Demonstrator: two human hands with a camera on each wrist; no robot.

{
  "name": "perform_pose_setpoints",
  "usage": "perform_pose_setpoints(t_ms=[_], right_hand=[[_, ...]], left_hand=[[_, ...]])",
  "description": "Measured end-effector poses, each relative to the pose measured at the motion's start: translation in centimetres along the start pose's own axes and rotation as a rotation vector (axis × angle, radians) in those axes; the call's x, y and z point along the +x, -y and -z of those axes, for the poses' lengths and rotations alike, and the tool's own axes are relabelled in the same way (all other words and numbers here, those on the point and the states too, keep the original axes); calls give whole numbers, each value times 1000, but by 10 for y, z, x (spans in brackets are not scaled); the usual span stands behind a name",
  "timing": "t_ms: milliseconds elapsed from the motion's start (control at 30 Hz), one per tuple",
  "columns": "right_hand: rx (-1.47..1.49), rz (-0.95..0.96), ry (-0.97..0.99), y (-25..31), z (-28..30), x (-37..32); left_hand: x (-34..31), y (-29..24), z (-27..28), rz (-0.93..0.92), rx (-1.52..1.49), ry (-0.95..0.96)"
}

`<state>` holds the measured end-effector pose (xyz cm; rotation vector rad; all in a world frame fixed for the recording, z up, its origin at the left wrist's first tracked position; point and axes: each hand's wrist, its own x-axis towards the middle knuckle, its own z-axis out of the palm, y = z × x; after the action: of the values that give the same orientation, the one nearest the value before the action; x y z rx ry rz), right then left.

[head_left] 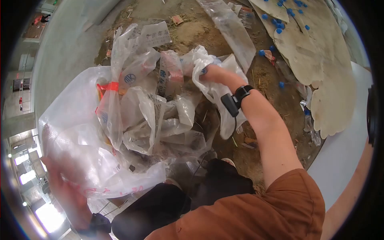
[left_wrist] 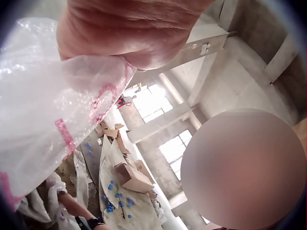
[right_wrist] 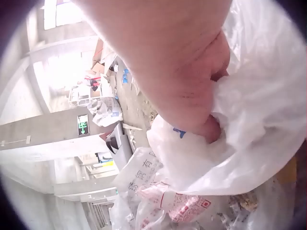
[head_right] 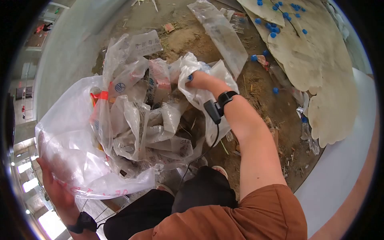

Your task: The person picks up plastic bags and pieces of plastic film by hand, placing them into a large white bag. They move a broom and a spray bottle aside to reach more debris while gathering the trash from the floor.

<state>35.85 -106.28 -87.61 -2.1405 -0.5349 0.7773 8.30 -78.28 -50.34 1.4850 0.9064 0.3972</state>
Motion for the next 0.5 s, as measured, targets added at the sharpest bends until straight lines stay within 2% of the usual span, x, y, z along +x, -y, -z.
perform_pose_setpoints(t_ms=[67,100,167,233,300,367,500], right_hand=[[-38,-96,63,18,-15,-10],[-36,-49,90,28,-22,-15],[-37,-144,94,32,-53,-1],[-40,-232,196,55,-63,-5],[-145,-289,133,60,-81,-1],[-486,-329,125,64,-90,4],[-550,-336,79,64,-94,4]], left_hand=[[0,2,-2,-7,-39,-38],[1,1,-1,-6,-23,18],[1,0,2,-9,-5,69],[1,-2,3,19,-67,61],[-4,-3,-7,4,-106,95],[-8,-4,-2,-19,-147,127],[-16,-5,13,-32,-139,173]])
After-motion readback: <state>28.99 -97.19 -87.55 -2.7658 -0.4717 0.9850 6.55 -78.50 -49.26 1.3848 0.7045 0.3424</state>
